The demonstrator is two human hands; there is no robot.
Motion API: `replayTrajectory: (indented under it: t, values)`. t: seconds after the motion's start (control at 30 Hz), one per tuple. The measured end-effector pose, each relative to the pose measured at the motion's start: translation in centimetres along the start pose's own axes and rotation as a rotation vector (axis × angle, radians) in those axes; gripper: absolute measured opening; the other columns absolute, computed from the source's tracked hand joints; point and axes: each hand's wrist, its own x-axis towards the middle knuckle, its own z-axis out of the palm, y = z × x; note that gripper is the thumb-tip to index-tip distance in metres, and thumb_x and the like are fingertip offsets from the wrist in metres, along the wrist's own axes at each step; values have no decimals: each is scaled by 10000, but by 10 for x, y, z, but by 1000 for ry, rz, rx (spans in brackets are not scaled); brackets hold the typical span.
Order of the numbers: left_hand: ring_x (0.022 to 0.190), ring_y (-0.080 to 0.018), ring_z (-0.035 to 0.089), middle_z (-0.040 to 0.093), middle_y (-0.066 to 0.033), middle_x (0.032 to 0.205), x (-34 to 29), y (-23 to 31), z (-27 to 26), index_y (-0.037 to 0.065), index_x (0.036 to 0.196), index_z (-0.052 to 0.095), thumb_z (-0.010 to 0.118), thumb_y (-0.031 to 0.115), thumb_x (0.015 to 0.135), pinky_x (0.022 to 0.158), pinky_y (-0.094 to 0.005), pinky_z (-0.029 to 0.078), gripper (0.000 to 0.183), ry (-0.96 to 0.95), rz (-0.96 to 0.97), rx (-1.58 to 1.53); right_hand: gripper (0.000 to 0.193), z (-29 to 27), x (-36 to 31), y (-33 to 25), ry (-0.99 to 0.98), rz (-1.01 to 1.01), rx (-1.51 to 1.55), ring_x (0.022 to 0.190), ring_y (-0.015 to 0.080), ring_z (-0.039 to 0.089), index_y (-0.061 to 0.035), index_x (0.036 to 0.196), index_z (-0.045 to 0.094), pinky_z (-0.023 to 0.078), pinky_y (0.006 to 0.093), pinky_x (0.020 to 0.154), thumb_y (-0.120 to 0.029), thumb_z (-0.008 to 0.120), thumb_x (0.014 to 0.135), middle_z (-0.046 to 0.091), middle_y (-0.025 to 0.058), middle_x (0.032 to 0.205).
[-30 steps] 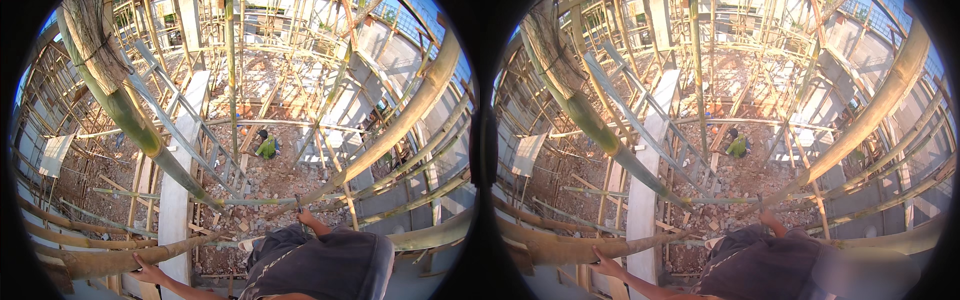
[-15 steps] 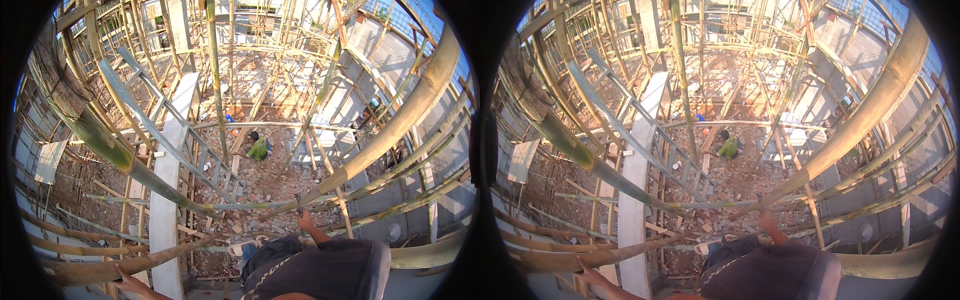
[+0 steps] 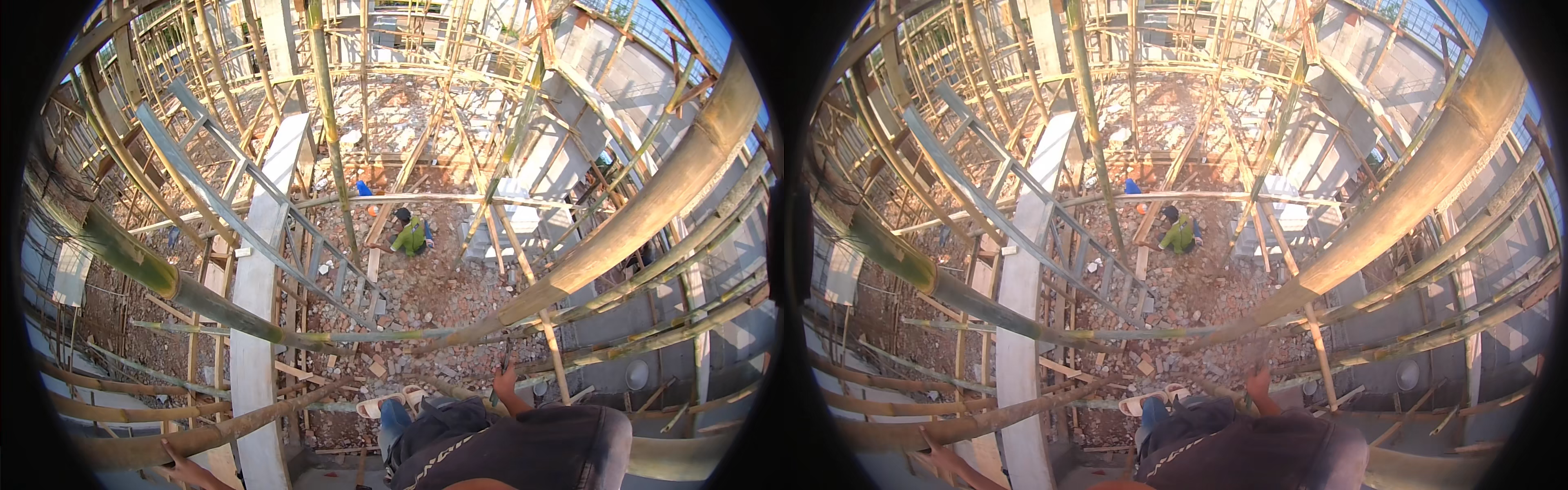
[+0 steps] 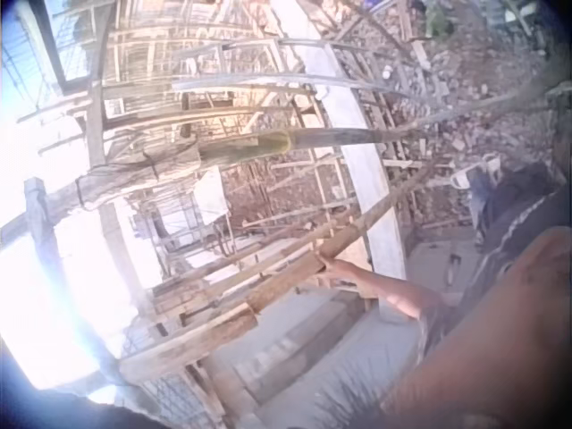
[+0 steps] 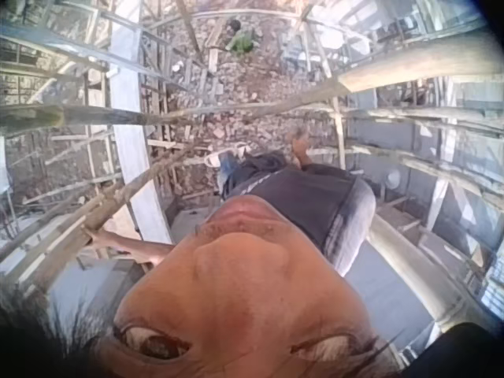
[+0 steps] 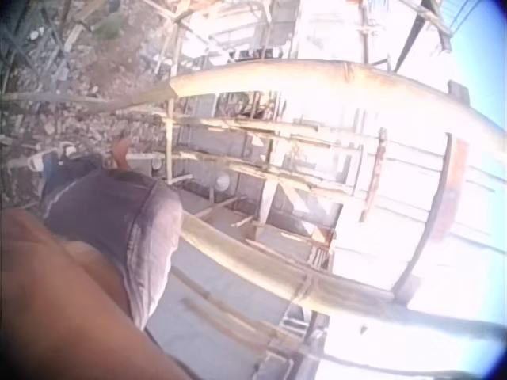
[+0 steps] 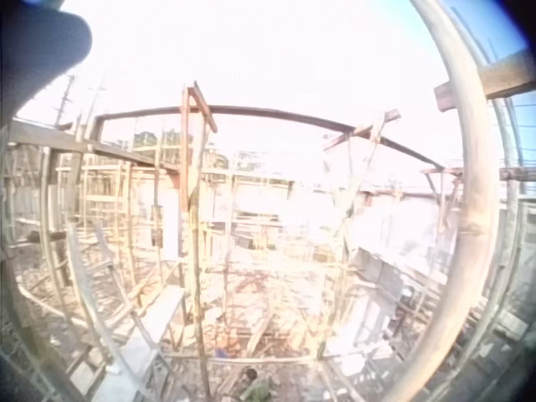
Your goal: The person uses pliers to cut and bend wire, then wraps and twists the wire around bamboo poles to secure them together on a construction site.
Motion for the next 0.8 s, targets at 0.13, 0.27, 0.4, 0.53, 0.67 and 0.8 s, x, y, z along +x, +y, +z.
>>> replayTrajectory:
  t: [0.13,0.27,0.4,0.53,0.67,0.8]
  values:
    - [1155,-360,574,497,-292,1374,12,-9,2,-109,1414,426,797,483,811,1004,-450,496,923,64,118,48,396,-2,21,-18,366,15,229,1089,418,588,108,1221,527,442,472,945,-191,580,966,602,291,1159]
    - [1151,-355,581,504,-294,1362,4,0,6,-107,1413,422,795,474,816,990,-442,511,912,78,109,44,377,-2,75,-48,634,151,327,1087,401,586,114,1214,517,437,466,950,-177,569,980,594,287,1163]
    - [1148,-350,589,511,-296,1350,-12,19,18,-104,1412,418,792,465,821,977,-434,526,902,97,128,44,370,-35,117,-84,936,134,659,939,323,590,91,1192,527,461,419,816,-215,586,992,609,221,1053]
    - [1145,-346,597,518,-298,1338,-11,29,22,-102,1411,414,790,457,826,963,-426,541,892,77,145,41,334,-101,135,-142,1170,-114,758,713,123,494,22,1170,522,420,286,624,-263,590,1009,537,44,850]
    - [1142,-341,605,524,-300,1325,-5,25,18,-100,1410,410,787,448,832,949,-419,556,882,10,135,12,432,-168,131,-206,1141,-480,960,715,102,443,-7,1225,478,396,276,635,-348,620,1001,478,16,847]
    - [1137,-336,602,523,-293,1321,-6,10,3,-103,1407,398,791,385,848,955,-412,535,840,-102,-33,-341,510,-207,103,-259,837,-741,913,972,170,560,58,1308,495,472,321,889,-157,745,919,591,73,1094]
